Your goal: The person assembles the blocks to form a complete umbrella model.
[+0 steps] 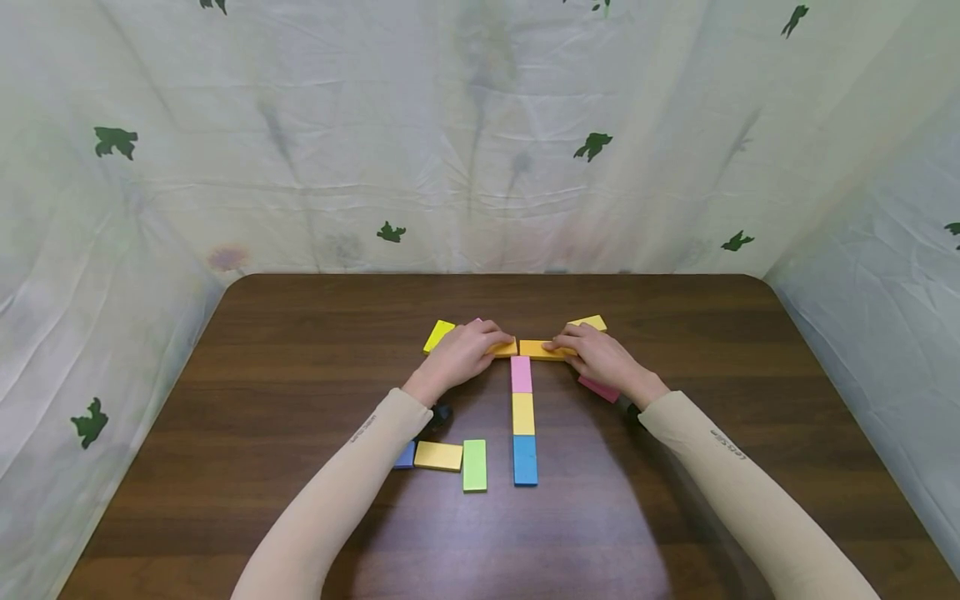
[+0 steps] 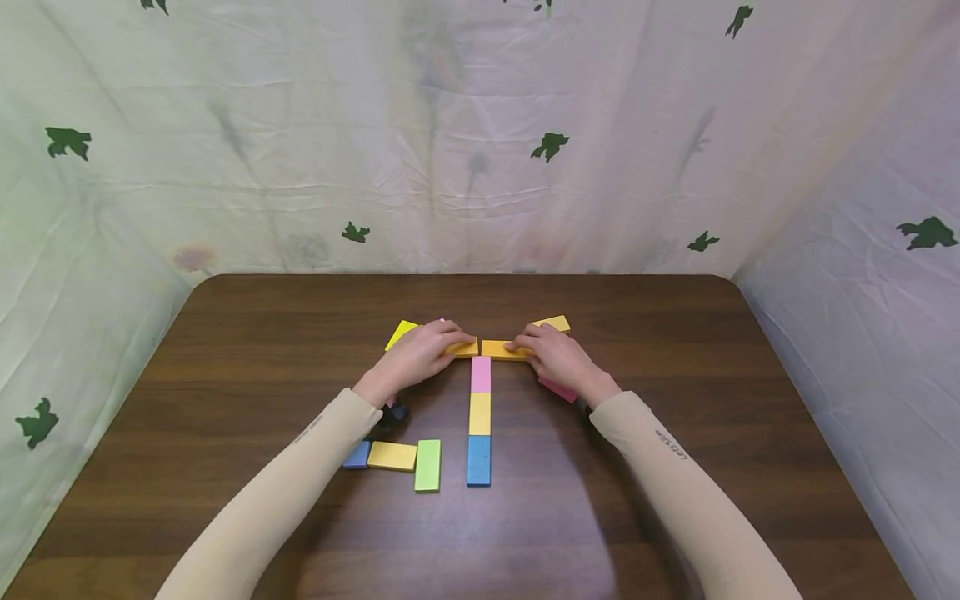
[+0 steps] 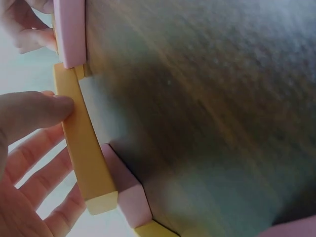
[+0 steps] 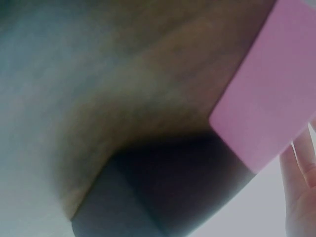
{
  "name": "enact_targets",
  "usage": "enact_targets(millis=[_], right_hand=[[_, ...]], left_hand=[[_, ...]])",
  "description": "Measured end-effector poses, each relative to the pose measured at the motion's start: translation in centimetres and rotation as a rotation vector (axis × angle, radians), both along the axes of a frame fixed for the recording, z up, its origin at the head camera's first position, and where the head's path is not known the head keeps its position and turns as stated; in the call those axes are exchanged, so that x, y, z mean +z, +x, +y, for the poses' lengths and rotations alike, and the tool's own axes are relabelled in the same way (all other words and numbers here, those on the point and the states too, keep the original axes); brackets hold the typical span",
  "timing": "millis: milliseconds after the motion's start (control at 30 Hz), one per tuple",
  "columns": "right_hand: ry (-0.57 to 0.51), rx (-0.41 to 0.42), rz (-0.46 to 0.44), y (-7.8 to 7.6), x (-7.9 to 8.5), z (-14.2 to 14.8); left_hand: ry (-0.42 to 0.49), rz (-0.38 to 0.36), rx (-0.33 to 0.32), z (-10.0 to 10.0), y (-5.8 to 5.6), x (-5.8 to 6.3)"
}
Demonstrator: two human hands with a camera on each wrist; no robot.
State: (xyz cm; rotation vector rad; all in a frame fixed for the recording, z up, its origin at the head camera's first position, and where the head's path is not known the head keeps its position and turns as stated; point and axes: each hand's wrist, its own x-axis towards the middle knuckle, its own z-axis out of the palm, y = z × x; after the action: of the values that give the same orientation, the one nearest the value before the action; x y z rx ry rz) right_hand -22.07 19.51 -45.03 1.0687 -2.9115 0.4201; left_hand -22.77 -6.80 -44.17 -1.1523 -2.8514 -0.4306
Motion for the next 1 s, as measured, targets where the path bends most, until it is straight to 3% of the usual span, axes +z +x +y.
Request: enact_targets(millis=[500, 800, 1000], right_hand=[[-0.001, -0.007, 0.013, 0.0, -0.1, 0.0], [0.003, -0.016, 0.000, 0.1, -0.1, -0.1], [0.016, -0.021, -0.008, 0.1, -0.1, -0.1]], left_hand=[[0.004, -0.024, -0.020, 0.5, -0.2, -0.1], [-0.018, -0.134, 0.021, -0.4, -0.1, -0.3], [-0.017, -0.113, -0.006, -0.9, -0.1, -0.4]])
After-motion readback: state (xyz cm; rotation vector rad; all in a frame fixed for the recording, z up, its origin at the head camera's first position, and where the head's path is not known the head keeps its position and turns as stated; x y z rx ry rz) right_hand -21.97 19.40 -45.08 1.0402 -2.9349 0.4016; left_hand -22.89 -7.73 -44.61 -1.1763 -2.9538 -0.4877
